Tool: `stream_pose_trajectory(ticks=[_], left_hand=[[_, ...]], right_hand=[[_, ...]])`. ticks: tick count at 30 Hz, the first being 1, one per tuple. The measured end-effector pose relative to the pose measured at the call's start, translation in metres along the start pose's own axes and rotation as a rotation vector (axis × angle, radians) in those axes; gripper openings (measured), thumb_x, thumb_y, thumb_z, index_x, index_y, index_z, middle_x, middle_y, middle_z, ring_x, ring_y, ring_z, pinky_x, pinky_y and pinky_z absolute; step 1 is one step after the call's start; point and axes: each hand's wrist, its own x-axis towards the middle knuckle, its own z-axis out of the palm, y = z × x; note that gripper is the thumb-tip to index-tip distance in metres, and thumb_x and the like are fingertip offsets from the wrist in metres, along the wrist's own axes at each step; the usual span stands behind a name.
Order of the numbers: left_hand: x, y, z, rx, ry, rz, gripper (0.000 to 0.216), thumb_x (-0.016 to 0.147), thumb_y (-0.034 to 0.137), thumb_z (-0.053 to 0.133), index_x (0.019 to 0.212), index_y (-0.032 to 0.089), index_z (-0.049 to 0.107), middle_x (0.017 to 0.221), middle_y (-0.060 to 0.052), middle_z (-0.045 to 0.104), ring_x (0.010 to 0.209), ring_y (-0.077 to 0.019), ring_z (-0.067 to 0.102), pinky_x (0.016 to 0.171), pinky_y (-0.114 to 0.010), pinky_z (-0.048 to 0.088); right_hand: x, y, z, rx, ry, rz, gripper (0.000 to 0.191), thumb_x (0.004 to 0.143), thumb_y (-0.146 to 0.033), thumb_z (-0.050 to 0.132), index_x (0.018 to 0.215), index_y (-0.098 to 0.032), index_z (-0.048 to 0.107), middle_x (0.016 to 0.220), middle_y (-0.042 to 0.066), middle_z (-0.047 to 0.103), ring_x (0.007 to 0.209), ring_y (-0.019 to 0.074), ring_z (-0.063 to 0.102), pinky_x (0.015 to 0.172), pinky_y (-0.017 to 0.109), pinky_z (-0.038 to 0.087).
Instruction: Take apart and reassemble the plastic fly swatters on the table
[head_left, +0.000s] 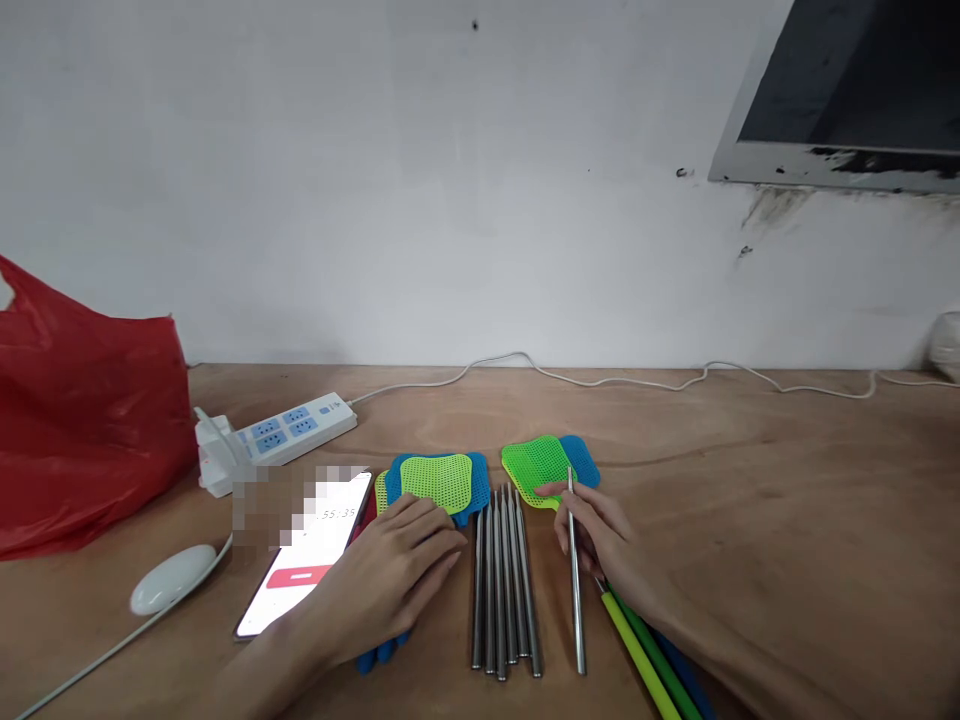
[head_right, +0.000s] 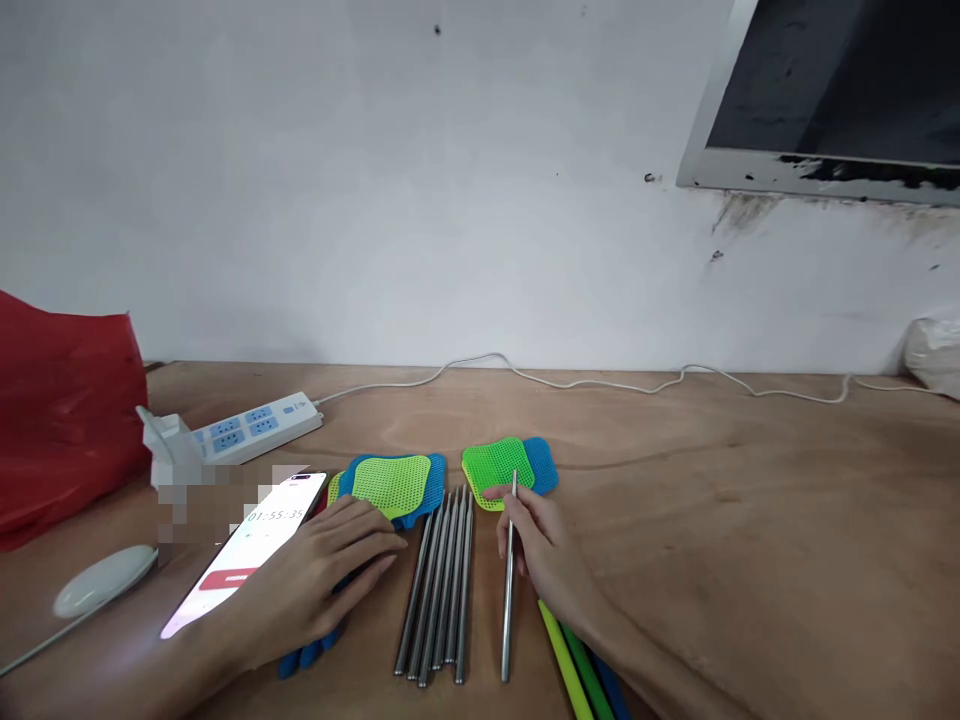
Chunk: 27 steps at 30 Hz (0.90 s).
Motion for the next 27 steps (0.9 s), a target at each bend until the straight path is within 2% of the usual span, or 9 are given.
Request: stream_pose_trajectory(ticks=[4,7,10,12,14,16,18,21,27], left_hand=[[0.000,0.006,0.000,-0.012,-0.036,0.057,0.026,0.100,0.016,0.041,0.108,0.018,0.066,0.098,-0.007,0.069,0.089,-0.0236,0.062,0.083,-0.039,0.048],[0.001,0.011,-0.001,-0.034,-0.088,0.054,0.027,0.100,0.015,0.042,0.113,0.019,0.065,0.103,-0.007,0.070,0.094,-0.0244,0.063,0.089,-0.042,0.048],[0.002,0.016,-0.005,-0.058,-0.137,0.038,0.028,0.100,0.017,0.043,0.119,0.019,0.063,0.112,-0.007,0.069,0.101,-0.0252,0.064,0.093,-0.044,0.049],[0.002,0.018,-0.006,-0.065,-0.160,0.036,0.028,0.101,0.019,0.044,0.123,0.019,0.061,0.119,-0.007,0.068,0.106,-0.0259,0.063,0.096,-0.045,0.049],[0.001,0.018,-0.005,-0.062,-0.176,0.042,0.031,0.101,0.022,0.045,0.129,0.019,0.058,0.126,-0.008,0.067,0.112,-0.0265,0.062,0.099,-0.046,0.048],[0.000,0.018,-0.003,-0.058,-0.188,0.042,0.034,0.102,0.022,0.044,0.134,0.020,0.055,0.131,-0.008,0.065,0.117,-0.0270,0.061,0.102,-0.047,0.048],[-0.001,0.018,0.000,-0.062,-0.198,0.043,0.037,0.102,0.022,0.045,0.137,0.019,0.053,0.134,-0.009,0.064,0.121,-0.0273,0.060,0.105,-0.048,0.047],[0.000,0.019,0.003,-0.062,-0.210,0.026,0.039,0.101,0.023,0.046,0.140,0.020,0.052,0.135,-0.009,0.064,0.123,-0.0276,0.060,0.104,-0.047,0.048],[-0.002,0.020,0.005,-0.088,-0.220,-0.006,0.041,0.100,0.023,0.048,0.141,0.022,0.053,0.135,-0.009,0.064,0.122,-0.0282,0.062,0.102,-0.046,0.052]], right_hand=[[0.001,0.005,-0.001,-0.072,-0.014,-0.007,0.048,0.082,-0.048,0.059,0.118,-0.016,0.062,0.059,-0.006,0.054,0.043,0.0108,0.040,0.040,0.024,0.028],[0.004,0.013,-0.004,-0.212,0.016,-0.180,0.055,0.083,-0.043,0.064,0.131,-0.017,0.056,0.059,-0.007,0.049,0.052,0.0138,0.045,0.050,0.026,0.035],[0.006,0.021,-0.007,-0.342,0.042,-0.310,0.057,0.086,-0.039,0.064,0.138,-0.020,0.047,0.057,-0.009,0.045,0.054,0.0147,0.044,0.054,0.027,0.034],[0.007,0.021,-0.008,-0.434,0.054,-0.348,0.045,0.089,-0.037,0.062,0.130,-0.023,0.052,0.057,-0.009,0.045,0.051,0.0144,0.042,0.054,0.027,0.032],[0.006,0.018,-0.009,-0.557,0.049,-0.394,0.021,0.091,-0.037,0.060,0.108,-0.024,0.063,0.059,-0.006,0.049,0.052,0.0148,0.045,0.054,0.028,0.033],[0.004,0.013,-0.009,-0.684,0.016,-0.450,0.016,0.093,-0.036,0.057,0.090,-0.024,0.067,0.066,-0.001,0.059,0.058,0.0174,0.053,0.058,0.030,0.038],[0.001,0.009,-0.008,-0.790,-0.042,-0.512,0.016,0.094,-0.032,0.055,0.092,-0.024,0.069,0.079,0.004,0.067,0.073,0.0221,0.061,0.068,0.034,0.044],[-0.002,0.007,-0.006,-0.905,-0.112,-0.572,0.019,0.094,-0.024,0.053,0.104,-0.023,0.069,0.093,0.008,0.069,0.091,0.0269,0.064,0.082,0.042,0.047],[-0.003,0.010,-0.007,-0.979,-0.124,-0.625,0.023,0.094,-0.024,0.052,0.111,-0.019,0.067,0.098,0.010,0.069,0.095,0.0281,0.063,0.085,0.045,0.048]])
